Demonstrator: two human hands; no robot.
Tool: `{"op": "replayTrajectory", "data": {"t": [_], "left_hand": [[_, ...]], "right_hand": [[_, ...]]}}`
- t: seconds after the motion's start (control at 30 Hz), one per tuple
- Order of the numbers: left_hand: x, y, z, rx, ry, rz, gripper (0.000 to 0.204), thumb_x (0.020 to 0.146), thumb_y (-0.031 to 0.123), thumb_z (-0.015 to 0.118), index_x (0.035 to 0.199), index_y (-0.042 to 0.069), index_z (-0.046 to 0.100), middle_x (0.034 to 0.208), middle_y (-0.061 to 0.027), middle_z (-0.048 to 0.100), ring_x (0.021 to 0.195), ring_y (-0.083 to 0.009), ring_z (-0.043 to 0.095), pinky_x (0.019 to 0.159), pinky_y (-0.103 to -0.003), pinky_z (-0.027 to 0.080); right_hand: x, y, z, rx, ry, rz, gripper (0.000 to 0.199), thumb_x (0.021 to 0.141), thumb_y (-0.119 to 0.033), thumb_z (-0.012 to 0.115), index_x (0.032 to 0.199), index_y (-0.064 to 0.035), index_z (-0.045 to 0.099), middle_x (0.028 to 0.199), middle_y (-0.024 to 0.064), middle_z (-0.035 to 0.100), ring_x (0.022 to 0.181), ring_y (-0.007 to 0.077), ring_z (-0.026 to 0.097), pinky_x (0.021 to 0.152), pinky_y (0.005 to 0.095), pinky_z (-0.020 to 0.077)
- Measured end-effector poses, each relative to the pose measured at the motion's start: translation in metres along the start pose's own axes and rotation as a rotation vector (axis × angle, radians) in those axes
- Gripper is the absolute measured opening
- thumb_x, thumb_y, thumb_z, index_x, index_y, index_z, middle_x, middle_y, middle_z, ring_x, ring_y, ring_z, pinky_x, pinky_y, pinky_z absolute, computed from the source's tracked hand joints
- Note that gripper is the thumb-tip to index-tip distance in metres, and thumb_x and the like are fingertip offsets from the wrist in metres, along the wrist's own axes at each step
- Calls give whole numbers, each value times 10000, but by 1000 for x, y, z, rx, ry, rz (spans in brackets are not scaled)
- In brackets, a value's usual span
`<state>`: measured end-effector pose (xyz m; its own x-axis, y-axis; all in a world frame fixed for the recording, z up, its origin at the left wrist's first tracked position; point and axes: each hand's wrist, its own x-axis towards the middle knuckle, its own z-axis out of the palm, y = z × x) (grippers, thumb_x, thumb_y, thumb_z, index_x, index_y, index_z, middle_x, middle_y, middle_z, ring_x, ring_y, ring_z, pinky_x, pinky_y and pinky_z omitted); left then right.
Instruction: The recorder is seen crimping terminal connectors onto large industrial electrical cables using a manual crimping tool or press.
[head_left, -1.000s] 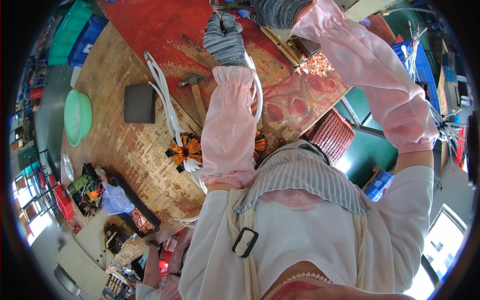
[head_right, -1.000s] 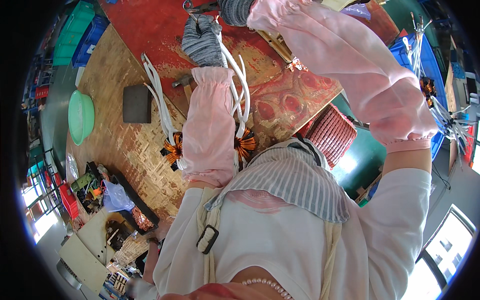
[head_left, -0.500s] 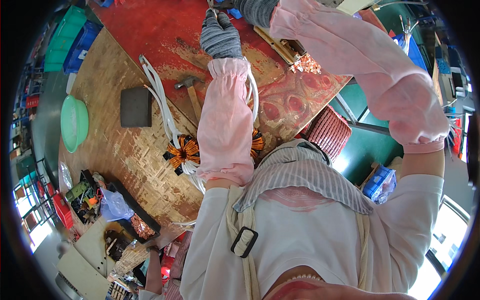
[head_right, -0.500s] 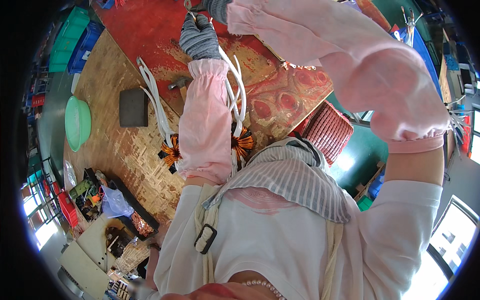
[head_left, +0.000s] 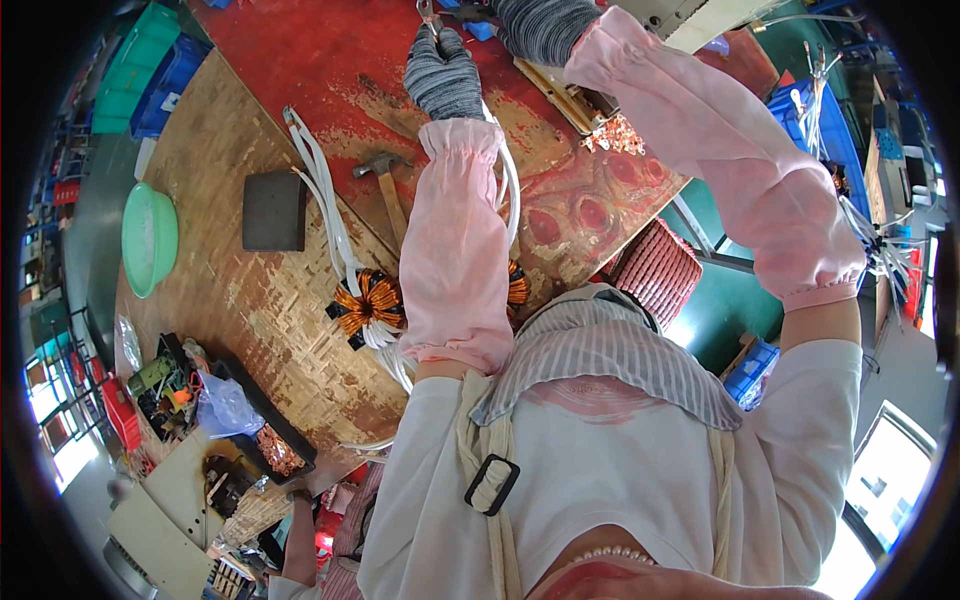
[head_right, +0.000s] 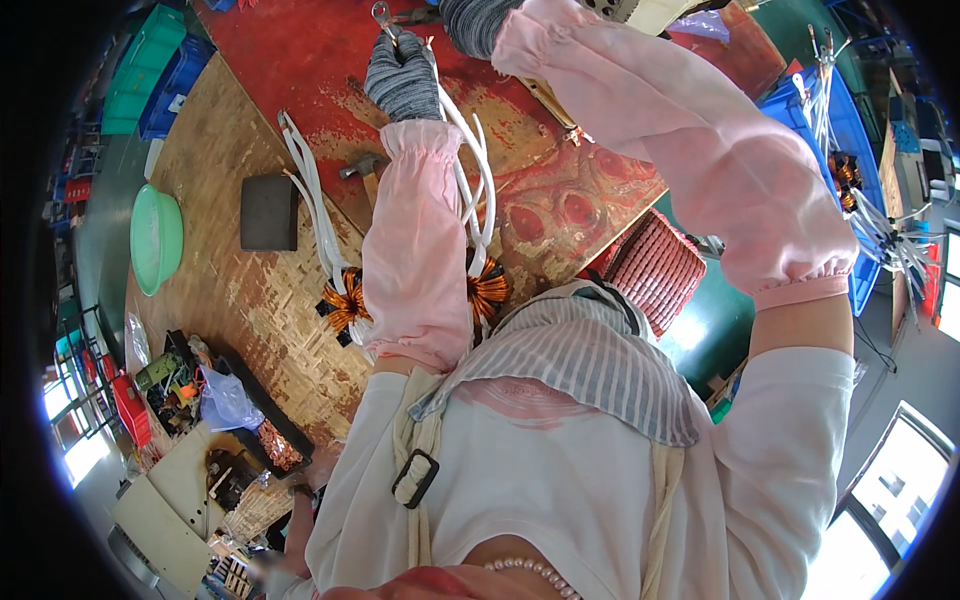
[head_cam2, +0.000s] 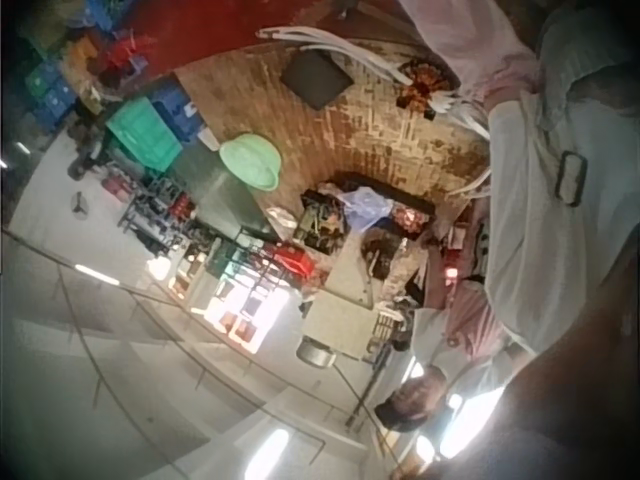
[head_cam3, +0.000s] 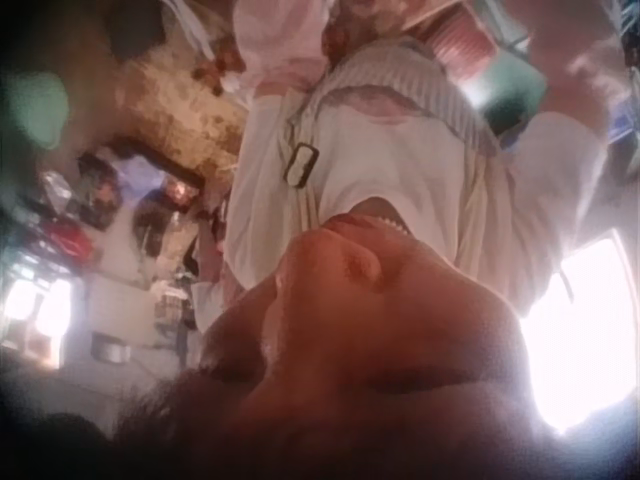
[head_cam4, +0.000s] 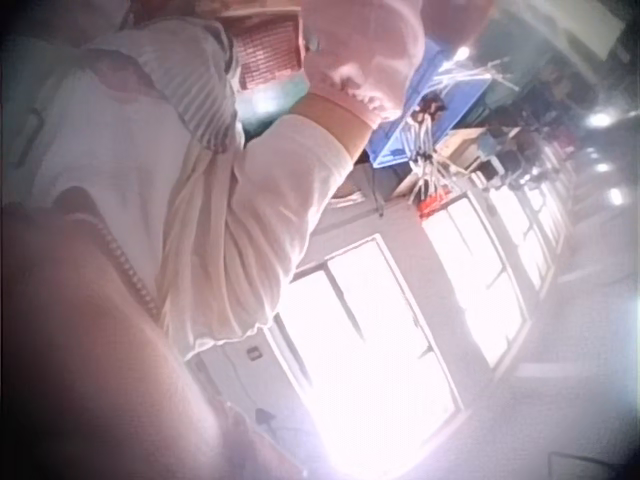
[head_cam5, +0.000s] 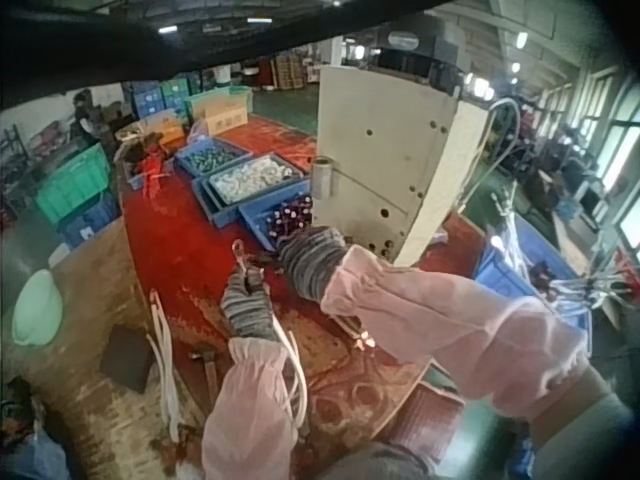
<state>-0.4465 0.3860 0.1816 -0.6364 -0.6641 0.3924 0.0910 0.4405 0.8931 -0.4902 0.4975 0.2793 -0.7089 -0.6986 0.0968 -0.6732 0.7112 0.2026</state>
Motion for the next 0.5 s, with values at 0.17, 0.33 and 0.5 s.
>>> {"op": "replayTrajectory", "data": {"t": [0.17, 0.33, 0.5], "left_hand": [[-1, -4, 8, 5, 27, 51, 215, 790, 139, 567, 928, -23, 595, 774, -168, 610, 662, -272, 605, 606, -346, 483], [-4, 1, 5, 129, 66, 158, 246, 798, 174, 560, 933, -30, 586, 802, -181, 604, 705, -313, 605, 622, -370, 487], [-3, 5, 3, 256, 7, 191, 259, 811, 197, 543, 967, -7, 577, 807, -166, 603, 730, -322, 602, 641, -375, 488]], "right_hand": [[8, 22, 38, 71, 223, -213, 128, 660, -243, 586, 669, -125, 634, 519, 70, 554, 461, 272, 546, 415, 443, 411], [3, 10, 17, 9, 109, -160, 148, 669, -252, 583, 711, -118, 633, 543, 77, 555, 483, 275, 546, 433, 443, 418], [9, 7, 11, -8, 83, -176, 174, 679, -261, 581, 753, -112, 632, 567, 84, 556, 505, 277, 547, 452, 443, 425]]}}
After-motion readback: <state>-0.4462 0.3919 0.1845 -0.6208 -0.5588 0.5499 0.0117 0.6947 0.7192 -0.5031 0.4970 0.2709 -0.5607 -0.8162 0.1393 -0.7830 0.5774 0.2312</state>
